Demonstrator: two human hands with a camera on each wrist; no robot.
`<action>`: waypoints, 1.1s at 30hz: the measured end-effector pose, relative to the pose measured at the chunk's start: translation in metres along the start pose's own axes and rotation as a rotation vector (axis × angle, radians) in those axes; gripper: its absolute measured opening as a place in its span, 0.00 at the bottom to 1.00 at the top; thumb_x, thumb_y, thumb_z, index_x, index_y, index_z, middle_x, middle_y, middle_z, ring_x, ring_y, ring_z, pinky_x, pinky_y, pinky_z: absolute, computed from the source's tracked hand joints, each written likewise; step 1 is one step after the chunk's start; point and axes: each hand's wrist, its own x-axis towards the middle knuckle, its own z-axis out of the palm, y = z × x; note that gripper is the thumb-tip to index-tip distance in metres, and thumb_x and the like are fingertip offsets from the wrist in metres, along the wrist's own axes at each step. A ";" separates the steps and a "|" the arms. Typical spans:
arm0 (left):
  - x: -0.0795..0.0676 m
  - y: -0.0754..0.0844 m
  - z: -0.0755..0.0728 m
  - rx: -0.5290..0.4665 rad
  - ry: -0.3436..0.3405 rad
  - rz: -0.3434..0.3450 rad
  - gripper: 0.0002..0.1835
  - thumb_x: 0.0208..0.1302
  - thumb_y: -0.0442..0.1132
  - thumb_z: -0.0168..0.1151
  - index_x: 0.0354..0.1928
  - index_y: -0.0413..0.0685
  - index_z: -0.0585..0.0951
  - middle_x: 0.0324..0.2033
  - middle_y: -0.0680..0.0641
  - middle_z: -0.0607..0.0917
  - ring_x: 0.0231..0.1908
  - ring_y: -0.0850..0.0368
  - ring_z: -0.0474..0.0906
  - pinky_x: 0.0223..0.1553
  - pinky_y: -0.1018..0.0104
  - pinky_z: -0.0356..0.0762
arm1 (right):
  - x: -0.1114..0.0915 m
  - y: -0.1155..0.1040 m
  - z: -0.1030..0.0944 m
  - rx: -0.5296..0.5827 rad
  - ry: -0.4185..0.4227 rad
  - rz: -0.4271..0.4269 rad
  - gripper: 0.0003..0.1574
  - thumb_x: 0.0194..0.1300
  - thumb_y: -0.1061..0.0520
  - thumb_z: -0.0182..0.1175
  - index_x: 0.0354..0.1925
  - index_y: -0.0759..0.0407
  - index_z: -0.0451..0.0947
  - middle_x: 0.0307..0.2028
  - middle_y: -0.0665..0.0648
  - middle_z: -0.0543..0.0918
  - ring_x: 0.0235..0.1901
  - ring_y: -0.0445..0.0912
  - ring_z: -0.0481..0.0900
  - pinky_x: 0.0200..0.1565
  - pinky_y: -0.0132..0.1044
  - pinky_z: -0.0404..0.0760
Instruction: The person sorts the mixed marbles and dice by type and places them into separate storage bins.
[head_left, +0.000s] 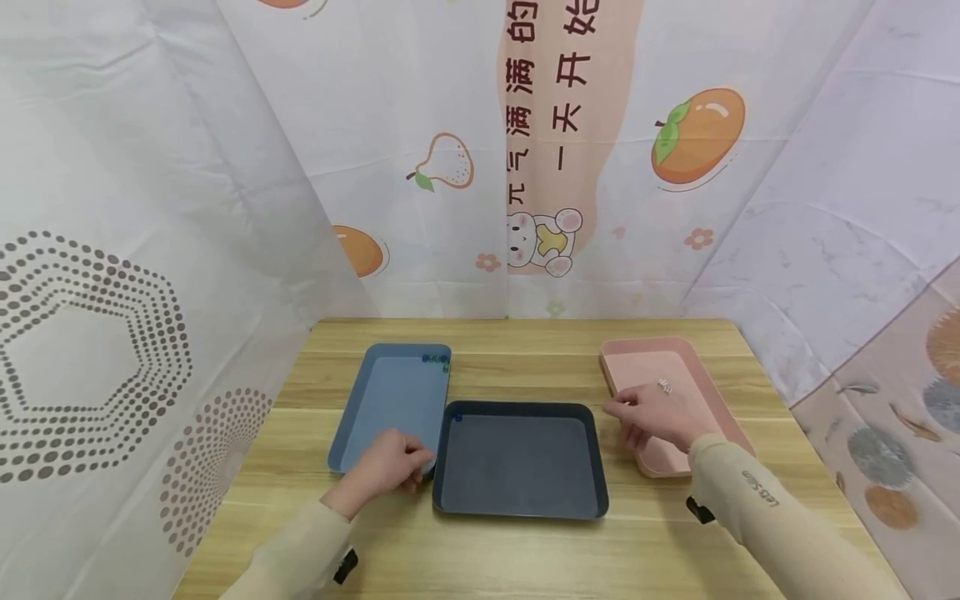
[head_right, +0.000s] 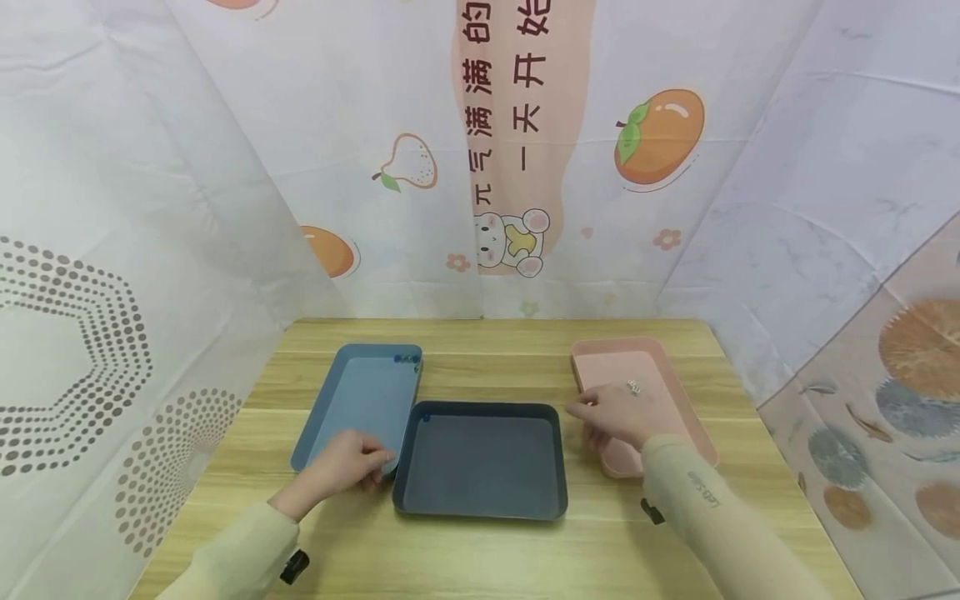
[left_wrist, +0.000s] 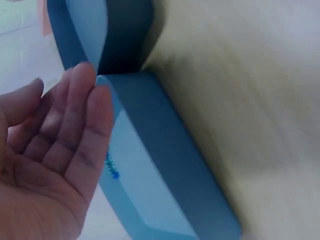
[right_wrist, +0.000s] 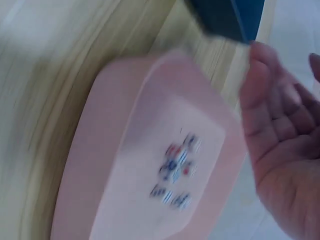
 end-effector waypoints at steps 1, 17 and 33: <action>0.003 0.003 -0.001 0.013 0.026 0.019 0.16 0.75 0.37 0.60 0.28 0.39 0.87 0.15 0.50 0.80 0.17 0.55 0.78 0.23 0.64 0.77 | 0.000 -0.003 0.004 0.009 -0.017 0.027 0.28 0.73 0.42 0.62 0.47 0.67 0.82 0.25 0.65 0.86 0.23 0.54 0.85 0.29 0.44 0.87; 0.048 0.018 0.006 0.090 0.213 0.044 0.08 0.70 0.36 0.66 0.46 0.45 0.90 0.42 0.49 0.90 0.38 0.55 0.85 0.39 0.58 0.84 | 0.002 -0.007 0.042 0.067 -0.137 0.210 0.23 0.72 0.46 0.65 0.42 0.68 0.83 0.24 0.65 0.86 0.19 0.53 0.87 0.24 0.46 0.87; 0.078 0.018 0.022 0.268 0.224 0.008 0.09 0.66 0.34 0.70 0.46 0.48 0.91 0.41 0.48 0.87 0.42 0.51 0.83 0.40 0.59 0.84 | 0.008 -0.002 0.050 0.108 -0.144 0.230 0.13 0.73 0.60 0.57 0.37 0.69 0.83 0.23 0.65 0.86 0.17 0.50 0.86 0.24 0.41 0.87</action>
